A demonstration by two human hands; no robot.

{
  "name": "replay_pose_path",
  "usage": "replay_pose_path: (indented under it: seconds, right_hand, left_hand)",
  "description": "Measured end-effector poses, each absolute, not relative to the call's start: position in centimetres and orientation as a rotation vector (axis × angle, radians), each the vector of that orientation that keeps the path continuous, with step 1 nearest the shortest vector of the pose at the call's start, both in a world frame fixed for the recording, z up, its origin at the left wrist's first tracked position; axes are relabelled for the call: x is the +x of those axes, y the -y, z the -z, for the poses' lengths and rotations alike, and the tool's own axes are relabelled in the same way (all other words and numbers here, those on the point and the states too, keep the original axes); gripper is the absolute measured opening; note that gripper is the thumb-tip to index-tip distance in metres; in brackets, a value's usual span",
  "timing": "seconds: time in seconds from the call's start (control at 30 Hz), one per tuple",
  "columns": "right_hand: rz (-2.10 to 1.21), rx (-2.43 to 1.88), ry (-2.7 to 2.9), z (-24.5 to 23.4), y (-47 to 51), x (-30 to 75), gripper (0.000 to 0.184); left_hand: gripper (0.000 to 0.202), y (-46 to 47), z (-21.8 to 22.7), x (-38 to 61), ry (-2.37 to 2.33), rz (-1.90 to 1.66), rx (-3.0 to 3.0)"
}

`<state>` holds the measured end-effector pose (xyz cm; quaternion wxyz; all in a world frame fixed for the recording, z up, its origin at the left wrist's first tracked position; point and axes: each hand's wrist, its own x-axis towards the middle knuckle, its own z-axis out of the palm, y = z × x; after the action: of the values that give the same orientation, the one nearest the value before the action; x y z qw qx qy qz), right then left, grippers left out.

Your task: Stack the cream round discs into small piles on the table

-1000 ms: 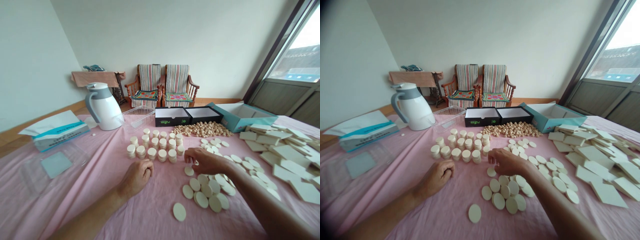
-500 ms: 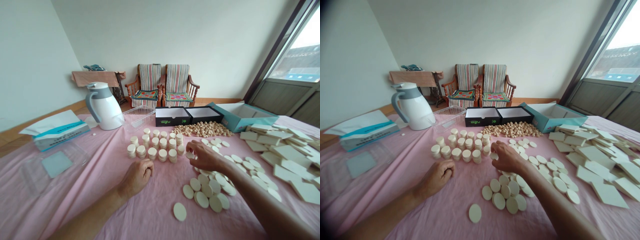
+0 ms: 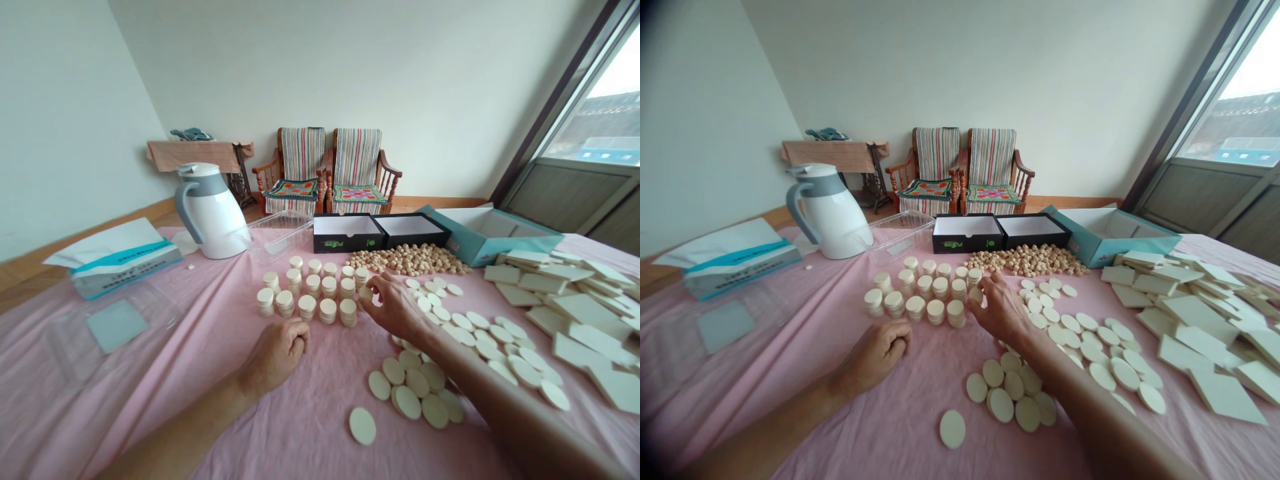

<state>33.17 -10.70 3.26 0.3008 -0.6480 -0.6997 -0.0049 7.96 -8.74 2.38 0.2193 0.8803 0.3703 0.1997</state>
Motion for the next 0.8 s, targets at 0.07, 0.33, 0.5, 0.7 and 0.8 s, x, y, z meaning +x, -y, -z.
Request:
replay_pose_path:
  seconds: [0.07, 0.33, 0.5, 0.7, 0.8]
  right_hand:
    - [0.004, -1.740, 1.856, -3.4, 10.7, 33.2, 0.013]
    - [-0.109, -1.864, 1.985, -6.3, 12.0, 35.3, 0.009]
    - [-0.386, -1.959, 2.275, -7.7, 13.4, 36.8, 0.016]
    - [-0.158, -2.104, 2.490, -7.4, 13.8, 37.0, 0.026]
    - [-0.127, -2.097, 2.523, -6.9, 13.6, 36.7, 0.025]
  left_hand:
    - [0.021, 8.7, -2.3, 7.9, -1.018, -0.556, 2.436]
    - [0.021, 8.7, -2.2, 7.8, -1.014, -0.547, 2.436]
    - [0.021, 8.7, -2.3, 7.9, -1.014, -0.549, 2.441]
    - [0.021, 8.8, -2.4, 7.9, -1.012, -0.548, 2.429]
    - [0.021, 8.7, -2.3, 7.9, -1.012, -0.552, 2.431]
